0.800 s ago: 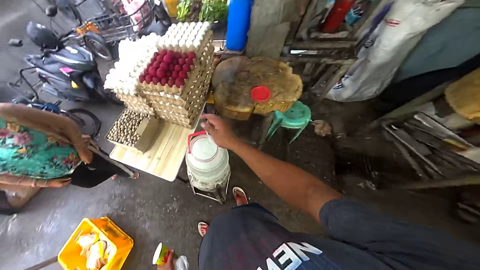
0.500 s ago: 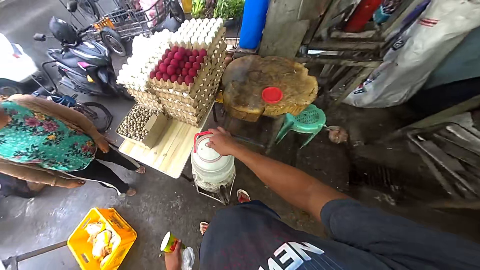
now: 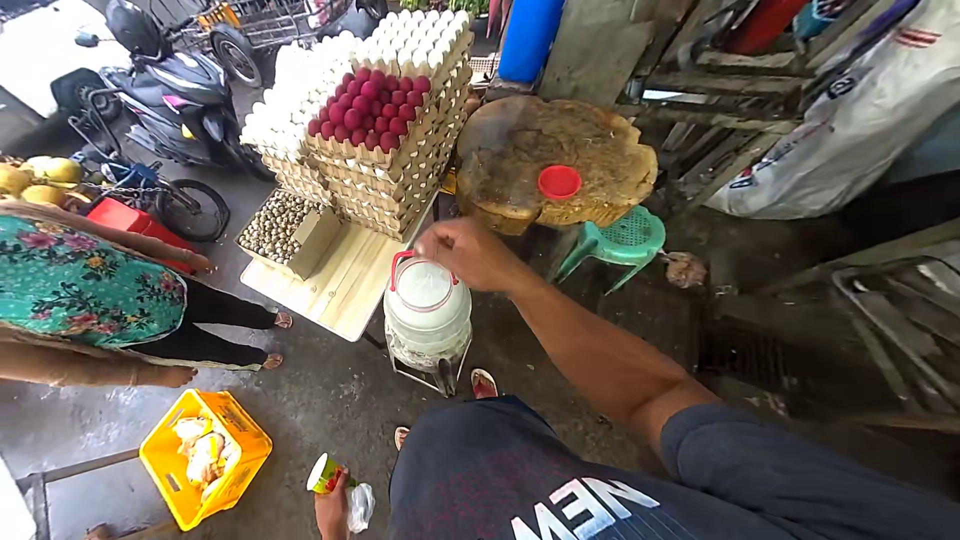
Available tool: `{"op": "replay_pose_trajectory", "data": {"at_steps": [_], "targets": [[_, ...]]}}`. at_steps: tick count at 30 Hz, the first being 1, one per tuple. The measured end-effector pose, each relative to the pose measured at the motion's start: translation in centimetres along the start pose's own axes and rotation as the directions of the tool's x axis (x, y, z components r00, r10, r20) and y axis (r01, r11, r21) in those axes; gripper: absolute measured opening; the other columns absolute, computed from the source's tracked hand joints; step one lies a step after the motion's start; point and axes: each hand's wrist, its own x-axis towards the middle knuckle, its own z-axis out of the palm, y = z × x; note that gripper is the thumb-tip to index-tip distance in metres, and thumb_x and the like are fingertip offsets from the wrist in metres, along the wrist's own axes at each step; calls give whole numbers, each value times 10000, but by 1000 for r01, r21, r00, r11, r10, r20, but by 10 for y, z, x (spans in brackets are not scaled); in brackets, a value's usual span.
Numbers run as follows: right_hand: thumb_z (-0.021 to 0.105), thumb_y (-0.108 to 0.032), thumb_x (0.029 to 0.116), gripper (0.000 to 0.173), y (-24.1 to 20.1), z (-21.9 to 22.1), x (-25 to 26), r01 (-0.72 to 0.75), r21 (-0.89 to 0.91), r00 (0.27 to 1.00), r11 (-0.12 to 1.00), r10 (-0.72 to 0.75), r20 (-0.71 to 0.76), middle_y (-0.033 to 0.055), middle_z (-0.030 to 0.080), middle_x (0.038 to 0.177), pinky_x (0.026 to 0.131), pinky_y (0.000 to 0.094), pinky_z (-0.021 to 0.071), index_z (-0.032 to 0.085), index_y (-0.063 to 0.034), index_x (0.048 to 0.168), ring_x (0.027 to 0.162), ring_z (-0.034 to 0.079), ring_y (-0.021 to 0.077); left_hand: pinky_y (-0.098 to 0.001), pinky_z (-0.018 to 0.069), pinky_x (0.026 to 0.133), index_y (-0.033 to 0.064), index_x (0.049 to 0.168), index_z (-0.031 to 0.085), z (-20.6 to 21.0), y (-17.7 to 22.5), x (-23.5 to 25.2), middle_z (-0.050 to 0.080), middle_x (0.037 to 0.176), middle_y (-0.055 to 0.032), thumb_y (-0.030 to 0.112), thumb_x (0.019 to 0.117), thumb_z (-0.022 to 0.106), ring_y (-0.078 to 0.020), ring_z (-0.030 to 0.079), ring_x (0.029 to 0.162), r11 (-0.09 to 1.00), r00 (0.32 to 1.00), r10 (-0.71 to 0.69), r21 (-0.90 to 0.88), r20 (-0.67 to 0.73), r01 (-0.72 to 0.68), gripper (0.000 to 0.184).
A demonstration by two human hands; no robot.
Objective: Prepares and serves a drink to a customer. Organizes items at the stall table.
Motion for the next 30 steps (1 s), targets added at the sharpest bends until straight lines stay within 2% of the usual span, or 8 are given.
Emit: {"op": "replay_pose_trajectory", "data": {"at_steps": [4, 8, 14, 16, 19, 23, 26, 30], "targets": [[575, -286, 1041, 298, -7, 31, -45, 255, -38, 865, 966, -210, 456, 83, 685, 843, 748, 429, 565, 722, -40, 959, 783, 667, 199, -601, 513, 993, -37, 1338, 588, 6, 12, 12, 697, 1186, -257, 326, 876, 834, -389, 673, 1123, 996, 998, 28, 78, 49, -32, 637], [669, -340, 989, 307, -11, 87, -85, 505, -11, 628, 863, -358, 691, 108, 665, 850, 663, 510, 559, 688, -57, 872, 782, 685, 287, -598, 517, 982, -25, 1329, 598, 14, 24, 22, 706, 1164, -246, 326, 873, 837, -379, 678, 1108, 993, 995, 50, 107, 88, -59, 622], [673, -346, 994, 285, -20, 125, -102, 498, -34, 444, 866, -221, 868, 161, 677, 954, 685, 561, 524, 705, -63, 1002, 847, 677, 363, -602, 509, 996, -31, 1390, 544, 22, 34, 31, 685, 1211, -266, 335, 881, 830, -394, 662, 1144, 986, 990, 56, 147, 133, -75, 690], [682, -299, 993, 235, -16, 129, -106, 509, -10, 531, 861, -305, 790, 151, 662, 963, 683, 524, 545, 694, -65, 998, 845, 675, 345, -594, 517, 986, -30, 1379, 552, 20, 40, 34, 691, 1198, -256, 337, 879, 829, -381, 668, 1129, 983, 988, 75, 158, 135, -97, 679], [678, -237, 986, 187, -10, 121, -105, 546, -62, 771, 836, -472, 428, 112, 670, 920, 652, 420, 596, 688, -58, 932, 789, 691, 265, -591, 511, 1009, -47, 1369, 560, 16, 52, 30, 690, 1204, -263, 320, 889, 820, -385, 669, 1133, 981, 984, 108, 143, 139, -128, 658], [612, -252, 1033, 280, -5, 63, -75, 323, -156, 943, 933, -332, -35, 110, 735, 943, 748, 372, 624, 703, 7, 1087, 824, 727, 191, -586, 502, 1026, -36, 1405, 532, 17, 48, 33, 680, 1232, -265, 332, 877, 836, -388, 658, 1165, 983, 986, 79, 151, 147, -101, 713], [567, -189, 1041, 223, 14, 21, -54, 128, -91, 942, 988, -150, -300, 82, 740, 1010, 715, 353, 639, 666, -11, 1131, 779, 718, 134, -604, 498, 1021, -28, 1413, 530, 21, 46, 32, 678, 1238, -266, 354, 868, 842, -400, 652, 1175, 982, 986, 54, 172, 157, -81, 735], [524, -221, 1084, 219, 23, -2, -29, 41, 91, 856, 995, 13, -517, 60, 760, 944, 666, 350, 668, 601, -24, 1027, 718, 750, 147, -571, 520, 1008, -18, 1397, 537, 23, 81, 20, 691, 1214, -236, 308, 858, 850, -353, 673, 1133, 981, 974, 172, 67, 150, -184, 703]]}}
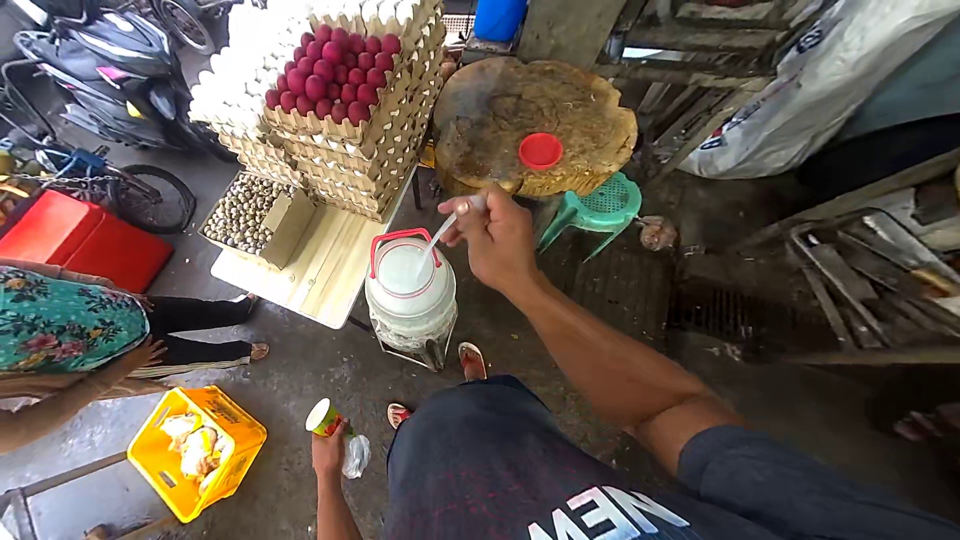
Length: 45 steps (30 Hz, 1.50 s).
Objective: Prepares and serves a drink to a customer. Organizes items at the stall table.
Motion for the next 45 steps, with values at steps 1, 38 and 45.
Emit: {"op": "replay_pose_trajectory", "data": {"at_steps": [1, 38, 45], "targets": [[531, -232, 1086, 217, -1, 0, 3, -24, 12, 1000, 1000, 24, -8, 52, 760, 930, 669, 351, 676, 591, -36, 1016, 720, 756, 153, -559, 532, 996, -14, 1380, 551, -1, 15, -2, 700, 1195, -222, 300, 851, 854, -332, 684, 1110, 999, 999, 50, -18, -5, -50, 686], [556, -215, 1057, 207, 52, 30, 3, 0, -47, 987, 999, 7, 159, 27, 733, 826, 643, 290, 617, 588, -63, 920, 685, 712, 98, -317, 603, 938, 49, 1254, 612, -5, 214, -68, 751, 1068, -8, 357, 749, 900, -59, 719, 997, 833, 834, 552, -52, 19, -551, 659], [557, -206, 1057, 191, 52, 28, 2, -14, -51, 988, 999, 22, 152, 28, 736, 838, 650, 281, 631, 605, -54, 952, 687, 720, 95, -314, 607, 931, 58, 1241, 623, -5, 211, -72, 755, 1057, 1, 343, 751, 900, -56, 723, 988, 835, 836, 549, -57, 19, -547, 631]]}}
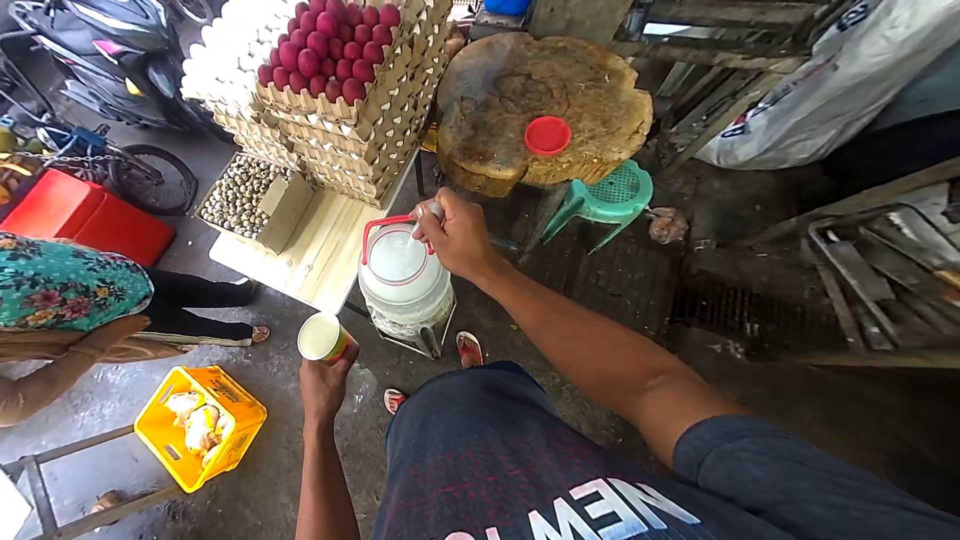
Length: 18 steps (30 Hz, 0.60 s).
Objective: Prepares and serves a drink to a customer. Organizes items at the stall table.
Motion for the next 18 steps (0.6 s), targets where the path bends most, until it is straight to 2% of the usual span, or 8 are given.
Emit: {"op": "replay_pose_trajectory", "data": {"at_steps": [5, 18], "targets": [[547, -204, 1064, 196, 0, -1, 0, -19, -12, 1000, 1000, 19, 2, 38, 735, 856, 671, 298, 641, 605, -43, 969, 701, 727, 106, -343, 603, 943, 38, 1261, 610, -2, -1, -4, 750, 1076, -21, 371, 751, 895, -77, 721, 1005, 1000, 1000, -11, 17, 1, 10, 673], [551, -230, 1071, 214, 4, 0, -1, -37, -17, 999, 999, 37, -9, 29, 738, 848, 671, 286, 640, 589, -53, 956, 699, 728, 94, -319, 611, 924, 52, 1225, 628, 1, 0, -5, 759, 1040, 0, 340, 746, 904, -62, 726, 981, 1000, 1000, -1, -22, 11, 2, 623]]}}
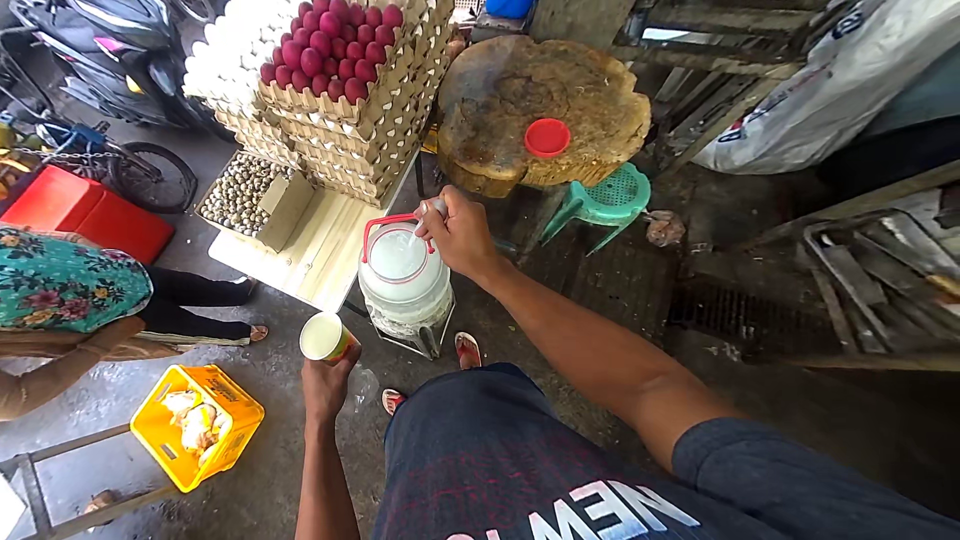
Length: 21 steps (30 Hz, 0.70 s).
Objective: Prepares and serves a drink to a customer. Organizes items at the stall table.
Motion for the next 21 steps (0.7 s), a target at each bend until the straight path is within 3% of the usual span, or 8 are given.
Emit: {"op": "replay_pose_trajectory", "data": {"at_steps": [13, 19, 21], "targets": [[560, -213, 1067, 199, 2, 0, -3, 22, 24, 1000, 999, -22, -14, 32, 741, 853, 660, 277, 639, 589, -53, 952, 695, 728, 91, -327, 622, 926, 26, 1233, 620, -3, 16, -1, 763, 1050, -19, 311, 753, 908, -95, 736, 987, 991, 997, 77, -108, -6, -78, 628], [551, -172, 1059, 173, -11, -12, -9, 115, 83, 993, 990, -116, 9, 48, 755, 917, 673, 306, 653, 611, -33, 976, 723, 740, 113, -323, 610, 939, 35, 1228, 633, -5, 26, 5, 758, 1057, -8, 348, 764, 891, -75, 725, 999, 996, 997, 75, -47, 5, -75, 615], [540, -163, 1060, 169, -18, -19, -12, 134, 88, 990, 987, -137, 24, 55, 760, 965, 685, 306, 658, 614, -29, 988, 746, 747, 119, -311, 602, 953, 28, 1276, 597, -1, 30, 10, 749, 1087, -13, 343, 777, 889, -59, 718, 1015, 996, 995, 91, 13, 44, -91, 658]]}}
